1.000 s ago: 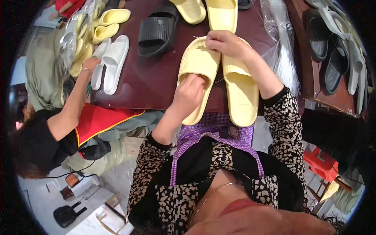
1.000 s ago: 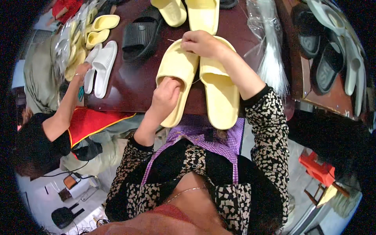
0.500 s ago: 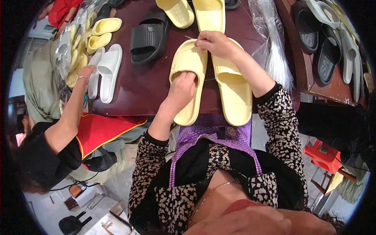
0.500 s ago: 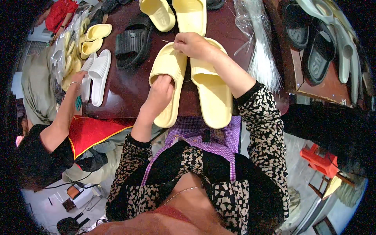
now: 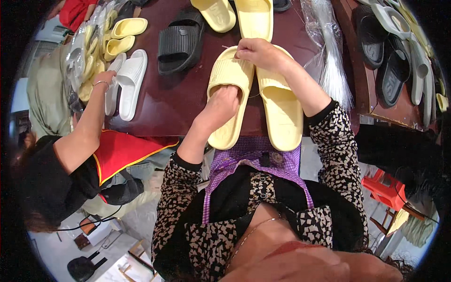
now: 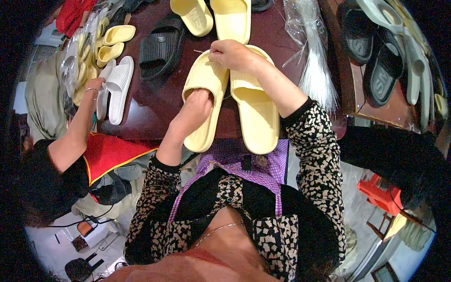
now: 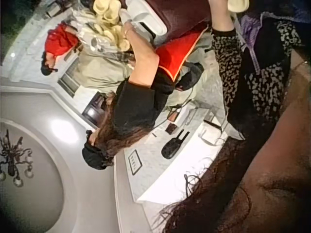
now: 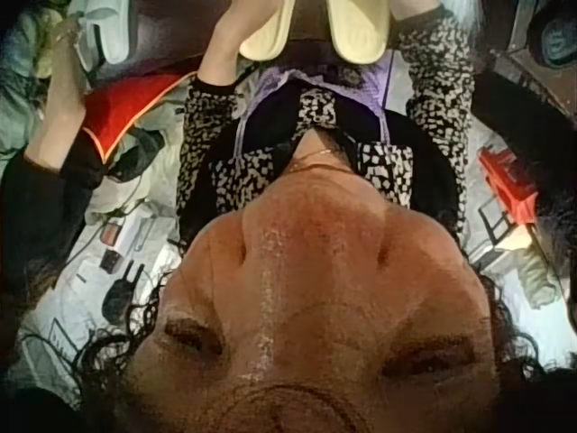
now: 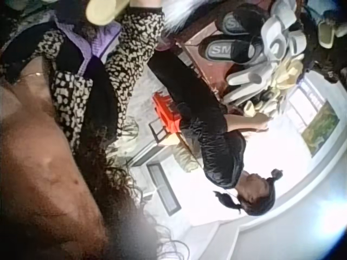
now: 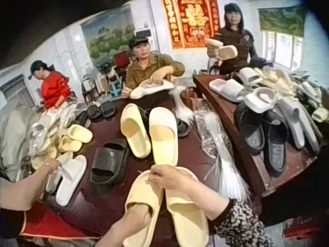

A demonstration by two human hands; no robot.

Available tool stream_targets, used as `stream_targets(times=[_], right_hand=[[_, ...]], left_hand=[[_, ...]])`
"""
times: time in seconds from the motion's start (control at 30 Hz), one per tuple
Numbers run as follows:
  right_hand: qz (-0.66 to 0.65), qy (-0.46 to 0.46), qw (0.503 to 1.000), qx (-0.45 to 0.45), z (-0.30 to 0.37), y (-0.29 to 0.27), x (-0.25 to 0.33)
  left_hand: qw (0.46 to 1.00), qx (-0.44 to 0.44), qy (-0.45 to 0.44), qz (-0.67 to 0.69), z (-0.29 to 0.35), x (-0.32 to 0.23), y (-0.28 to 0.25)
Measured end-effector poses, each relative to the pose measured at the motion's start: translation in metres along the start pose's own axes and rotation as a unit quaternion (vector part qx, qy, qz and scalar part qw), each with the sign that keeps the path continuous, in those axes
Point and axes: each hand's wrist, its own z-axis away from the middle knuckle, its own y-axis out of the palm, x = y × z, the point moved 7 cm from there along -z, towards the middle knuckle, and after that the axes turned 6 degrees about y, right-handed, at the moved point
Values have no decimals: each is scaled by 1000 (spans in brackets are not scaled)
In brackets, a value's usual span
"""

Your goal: The person pairs slippers together by threading and fastening plastic ties through each pair by hand, then sets the connected slippers aside.

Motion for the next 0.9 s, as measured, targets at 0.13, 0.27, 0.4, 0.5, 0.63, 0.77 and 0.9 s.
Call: stream_targets(times=[0.13, 0.27, 0.4, 0.5, 0.63, 0.77, 0.9], right_hand=[[28, 4, 999, 46, 2, 5, 13], [2, 11, 998, 68, 1, 8, 13], [-46, 12, 998, 42, -2, 6, 6], [-93, 18, 995, 20, -2, 4, 1], [-144, 23, 988, -56, 1, -10, 0], [-128, -9, 984, -126, 10, -25, 11], [-117, -70, 980, -144, 13, -35, 22]], left_hand=[[999, 31, 0, -9, -3, -2, -1], [998, 41, 17, -36, -3, -4, 1], [998, 40, 11, -40, -3, -2, 2], [999, 33, 6, -37, 1, 0, 4], [986, -53, 120, -106, 10, -21, -9], [972, -205, 40, 105, 12, -37, -61], [959, -252, 14, 130, -26, -21, -87]])
